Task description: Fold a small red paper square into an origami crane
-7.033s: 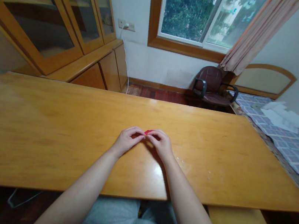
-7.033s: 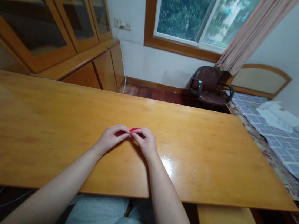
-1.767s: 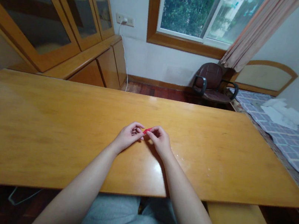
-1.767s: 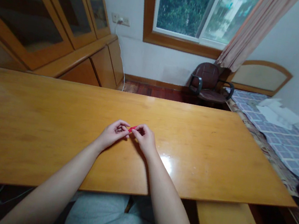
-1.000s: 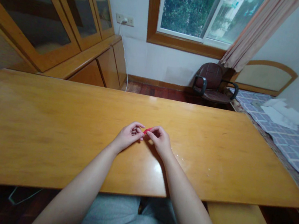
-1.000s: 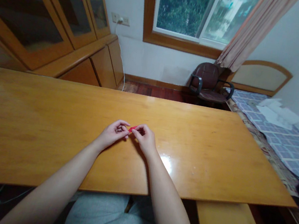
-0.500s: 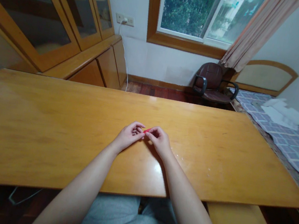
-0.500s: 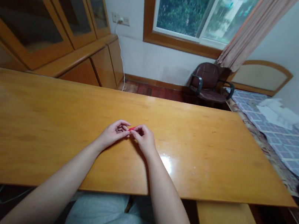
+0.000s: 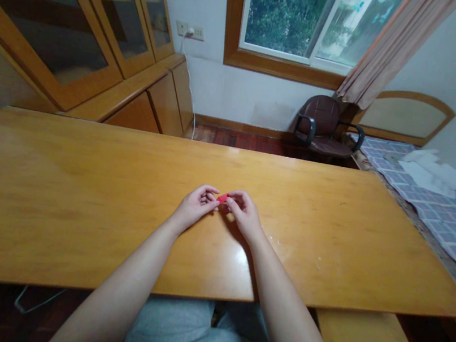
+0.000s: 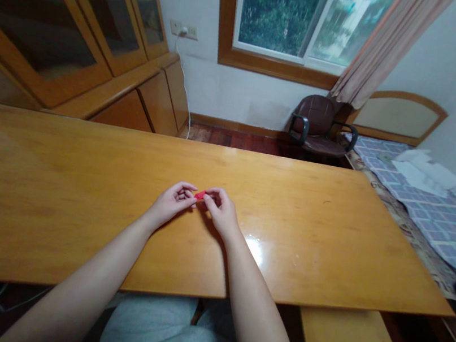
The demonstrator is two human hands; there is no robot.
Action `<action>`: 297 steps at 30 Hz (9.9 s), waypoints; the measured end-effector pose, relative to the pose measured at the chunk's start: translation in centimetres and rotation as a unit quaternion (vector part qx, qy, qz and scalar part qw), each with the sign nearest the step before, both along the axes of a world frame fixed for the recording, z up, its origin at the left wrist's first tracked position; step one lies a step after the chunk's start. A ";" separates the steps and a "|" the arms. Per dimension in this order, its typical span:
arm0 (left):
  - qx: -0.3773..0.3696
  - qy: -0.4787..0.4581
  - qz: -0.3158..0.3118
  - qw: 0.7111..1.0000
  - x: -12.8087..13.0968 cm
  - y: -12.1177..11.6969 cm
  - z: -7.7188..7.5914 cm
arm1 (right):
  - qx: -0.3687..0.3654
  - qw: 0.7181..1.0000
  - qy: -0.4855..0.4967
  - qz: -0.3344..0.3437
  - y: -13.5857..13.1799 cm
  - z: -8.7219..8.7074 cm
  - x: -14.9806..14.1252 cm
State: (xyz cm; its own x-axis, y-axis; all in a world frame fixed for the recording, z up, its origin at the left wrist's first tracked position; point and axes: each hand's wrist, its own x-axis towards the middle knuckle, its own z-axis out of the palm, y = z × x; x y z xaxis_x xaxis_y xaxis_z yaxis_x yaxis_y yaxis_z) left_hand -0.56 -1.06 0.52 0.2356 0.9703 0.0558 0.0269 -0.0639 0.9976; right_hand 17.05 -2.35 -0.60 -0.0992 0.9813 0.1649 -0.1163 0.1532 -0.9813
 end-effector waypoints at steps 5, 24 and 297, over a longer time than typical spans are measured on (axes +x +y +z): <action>-0.001 0.003 0.003 1.000 0.0 -0.1 0.1 | -0.008 1.000 0.009 0.008 0.1 -0.2 0.0; 0.001 0.009 -0.013 1.000 0.1 -0.2 0.1 | -0.016 1.000 0.026 -0.005 0.4 -0.1 0.1; 0.157 0.174 0.026 0.972 -0.3 -0.1 0.4 | 0.043 0.982 -0.185 0.003 -0.1 0.8 0.1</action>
